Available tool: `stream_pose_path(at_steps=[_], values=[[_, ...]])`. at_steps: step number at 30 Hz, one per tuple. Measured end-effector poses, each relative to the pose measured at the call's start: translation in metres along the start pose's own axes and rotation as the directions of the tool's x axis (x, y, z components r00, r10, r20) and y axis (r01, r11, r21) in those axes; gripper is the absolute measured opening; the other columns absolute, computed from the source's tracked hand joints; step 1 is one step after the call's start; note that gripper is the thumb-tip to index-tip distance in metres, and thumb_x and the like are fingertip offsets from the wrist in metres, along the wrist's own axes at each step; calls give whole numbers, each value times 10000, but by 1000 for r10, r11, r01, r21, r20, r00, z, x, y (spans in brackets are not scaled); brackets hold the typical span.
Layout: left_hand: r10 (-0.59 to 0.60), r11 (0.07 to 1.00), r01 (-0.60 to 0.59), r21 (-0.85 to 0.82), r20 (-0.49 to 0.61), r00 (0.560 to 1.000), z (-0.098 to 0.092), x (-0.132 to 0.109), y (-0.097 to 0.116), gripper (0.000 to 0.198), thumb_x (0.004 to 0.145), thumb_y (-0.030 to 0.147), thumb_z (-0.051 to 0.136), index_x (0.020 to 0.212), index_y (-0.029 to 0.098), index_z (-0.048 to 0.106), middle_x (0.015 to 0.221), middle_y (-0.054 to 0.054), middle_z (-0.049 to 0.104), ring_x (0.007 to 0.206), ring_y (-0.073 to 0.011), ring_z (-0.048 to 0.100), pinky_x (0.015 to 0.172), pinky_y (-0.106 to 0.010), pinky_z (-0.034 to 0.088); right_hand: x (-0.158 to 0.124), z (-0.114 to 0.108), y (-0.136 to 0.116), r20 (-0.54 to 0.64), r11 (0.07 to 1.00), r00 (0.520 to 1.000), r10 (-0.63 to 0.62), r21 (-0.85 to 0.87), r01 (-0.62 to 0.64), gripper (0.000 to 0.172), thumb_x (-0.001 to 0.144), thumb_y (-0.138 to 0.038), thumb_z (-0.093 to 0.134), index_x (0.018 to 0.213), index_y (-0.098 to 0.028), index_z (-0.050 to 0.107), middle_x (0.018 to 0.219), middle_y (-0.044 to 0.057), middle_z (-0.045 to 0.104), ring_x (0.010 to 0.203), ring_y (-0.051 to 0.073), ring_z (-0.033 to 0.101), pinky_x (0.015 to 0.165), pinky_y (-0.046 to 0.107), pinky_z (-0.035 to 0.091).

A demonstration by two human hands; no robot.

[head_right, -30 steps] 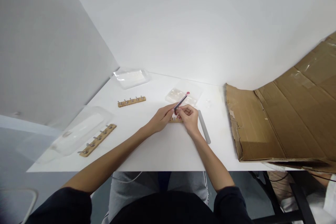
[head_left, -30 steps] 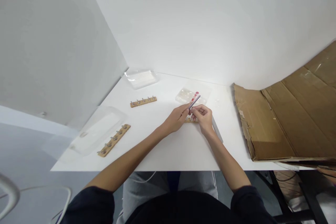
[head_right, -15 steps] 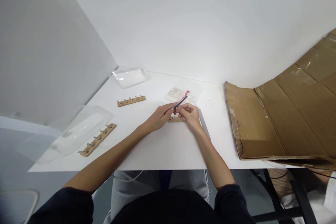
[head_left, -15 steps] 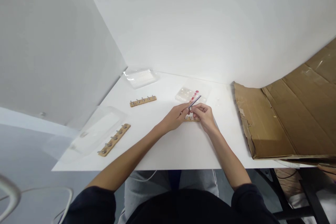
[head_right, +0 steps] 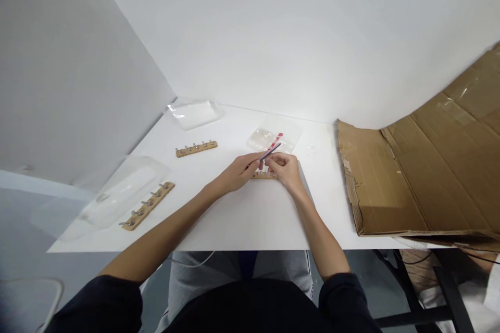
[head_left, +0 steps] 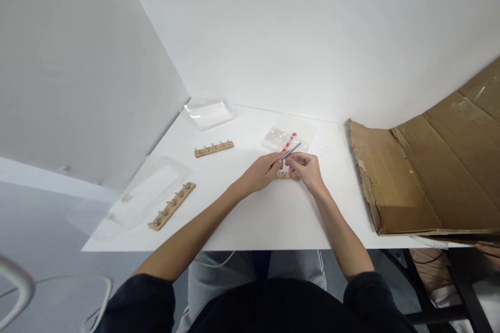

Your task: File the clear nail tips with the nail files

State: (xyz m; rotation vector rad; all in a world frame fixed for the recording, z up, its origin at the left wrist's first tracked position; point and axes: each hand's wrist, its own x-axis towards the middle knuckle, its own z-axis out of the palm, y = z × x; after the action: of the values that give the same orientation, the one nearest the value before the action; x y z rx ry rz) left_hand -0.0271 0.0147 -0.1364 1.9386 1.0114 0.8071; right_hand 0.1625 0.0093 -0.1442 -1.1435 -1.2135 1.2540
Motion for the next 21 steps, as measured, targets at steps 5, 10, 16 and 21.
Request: stream_pose_path(at_steps=[5, 10, 16, 21], values=[[17, 1000, -17, -7, -41, 999, 6, 1, -3, 423, 1069, 328, 343, 1244, 209, 710, 921, -58, 646, 776, -206, 552, 768, -313, 453, -4, 10, 1, -58, 999, 998, -26, 39, 29, 241, 768, -441, 821, 779, -210, 756, 694, 21, 738, 555, 141, 597, 527, 281, 518], [61, 998, -57, 36, -107, 992, 14, 0, -10, 533, 1072, 358, 352, 1523, 196, 585, 1028, -92, 672, 919, -245, 602, 901, -368, 484, -7, 16, 5, -112, 996, 992, -60, 61, 67, 289, 790, -488, 820, 812, -210, 745, 679, 16, 724, 578, 146, 607, 543, 280, 536], [68, 998, -68, 6, -156, 985, 19, -1, -7, 524, 1077, 412, 395, 1510, 205, 603, 1039, -91, 677, 908, -237, 609, 876, -363, 498, -11, 20, 9, -176, 992, 978, -109, 49, 120, 306, 835, -512, 801, 846, -212, 743, 763, 36, 759, 571, 143, 605, 547, 292, 549], [-53, 962, 14, -271, -135, 989, 21, -3, 1, 546, 1087, 542, 390, 1280, 155, 722, 676, 5, 561, 553, -146, 466, 597, -289, 420, -10, 19, 8, -319, 979, 929, -190, 10, 203, 294, 878, -503, 773, 906, -217, 712, 768, 18, 720, 590, 140, 604, 574, 295, 543]])
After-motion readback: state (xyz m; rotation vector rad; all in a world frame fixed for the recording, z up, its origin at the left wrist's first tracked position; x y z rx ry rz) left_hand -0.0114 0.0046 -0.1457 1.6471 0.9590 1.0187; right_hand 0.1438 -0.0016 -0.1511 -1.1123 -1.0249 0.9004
